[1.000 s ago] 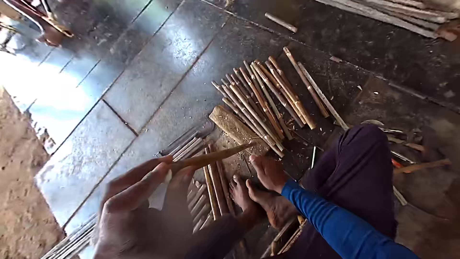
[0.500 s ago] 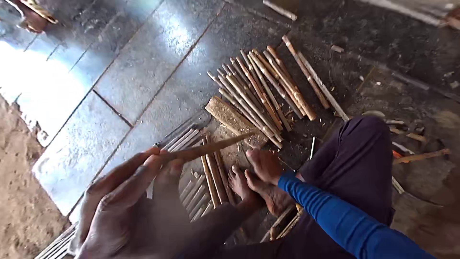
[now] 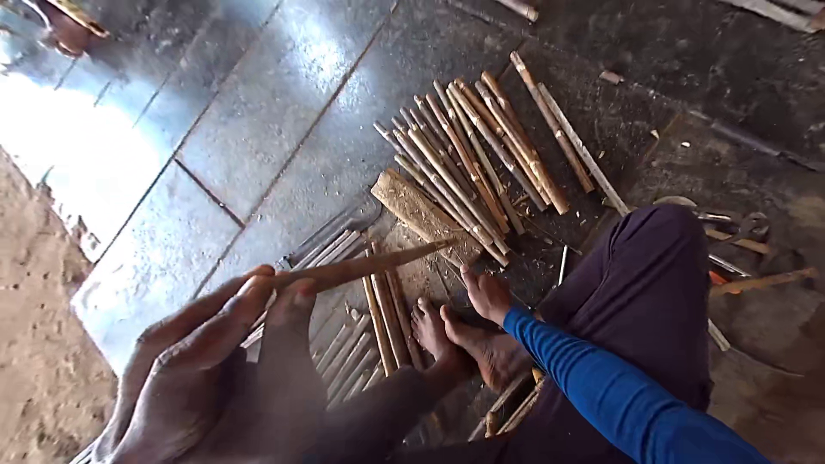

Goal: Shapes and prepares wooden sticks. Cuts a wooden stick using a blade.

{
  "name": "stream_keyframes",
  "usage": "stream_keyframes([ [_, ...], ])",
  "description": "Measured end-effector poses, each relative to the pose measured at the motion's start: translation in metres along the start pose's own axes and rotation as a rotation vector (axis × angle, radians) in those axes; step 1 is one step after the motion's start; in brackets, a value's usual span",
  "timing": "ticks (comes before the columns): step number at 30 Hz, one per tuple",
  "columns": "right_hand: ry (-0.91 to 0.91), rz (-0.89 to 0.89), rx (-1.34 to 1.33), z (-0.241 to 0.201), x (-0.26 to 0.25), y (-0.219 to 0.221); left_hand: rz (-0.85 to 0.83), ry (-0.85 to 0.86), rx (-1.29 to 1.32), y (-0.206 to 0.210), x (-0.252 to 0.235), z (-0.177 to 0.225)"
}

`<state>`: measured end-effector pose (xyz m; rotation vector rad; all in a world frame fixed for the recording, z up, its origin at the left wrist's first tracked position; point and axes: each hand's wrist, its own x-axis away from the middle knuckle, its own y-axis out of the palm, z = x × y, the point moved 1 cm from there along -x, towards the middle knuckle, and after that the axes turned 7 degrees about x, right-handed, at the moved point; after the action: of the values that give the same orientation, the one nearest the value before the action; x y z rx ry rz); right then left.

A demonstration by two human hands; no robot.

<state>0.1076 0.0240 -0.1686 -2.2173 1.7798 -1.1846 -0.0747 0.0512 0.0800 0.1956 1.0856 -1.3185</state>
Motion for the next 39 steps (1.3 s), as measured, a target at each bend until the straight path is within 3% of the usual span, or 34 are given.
stream_keyframes([
  [3,-0.191,0.121,0.078,-0.012,0.004,-0.007,0.036,0.028,-0.062,0.010,0.000,0.004],
  [6,-0.027,0.016,0.008,0.000,0.005,0.002,0.027,0.007,-0.036,0.007,0.002,0.010],
  [10,-0.217,0.108,0.073,-0.016,0.005,-0.009,0.008,-0.004,0.010,0.009,0.005,0.005],
  [13,-0.057,0.074,0.013,-0.001,0.001,0.001,-0.025,-0.031,0.059,0.003,0.002,0.005],
  [16,-0.267,0.191,0.092,-0.015,0.003,-0.009,0.005,-0.037,0.070,0.008,0.003,0.003],
  [19,-0.091,0.103,0.015,-0.002,0.003,0.002,-0.021,-0.057,0.117,0.006,0.002,0.008],
  [23,-0.218,0.156,0.093,-0.021,0.007,-0.010,-0.051,-0.077,0.144,0.010,0.000,0.003],
  [26,-0.042,0.126,0.020,-0.005,0.000,0.000,-0.059,-0.100,0.201,0.009,-0.003,0.006],
  [29,-0.271,0.215,0.065,-0.020,0.005,-0.011,-0.073,-0.118,0.213,0.009,-0.004,0.001],
  [32,-0.075,0.114,-0.002,-0.003,0.002,0.002,-0.120,-0.053,0.203,0.005,-0.004,0.001],
  [36,-0.240,0.200,0.065,-0.016,0.001,-0.009,-0.081,0.001,0.133,0.007,-0.003,-0.001],
  [39,-0.046,0.148,-0.002,-0.001,-0.002,0.000,-0.085,-0.016,0.128,0.002,-0.005,0.001],
])
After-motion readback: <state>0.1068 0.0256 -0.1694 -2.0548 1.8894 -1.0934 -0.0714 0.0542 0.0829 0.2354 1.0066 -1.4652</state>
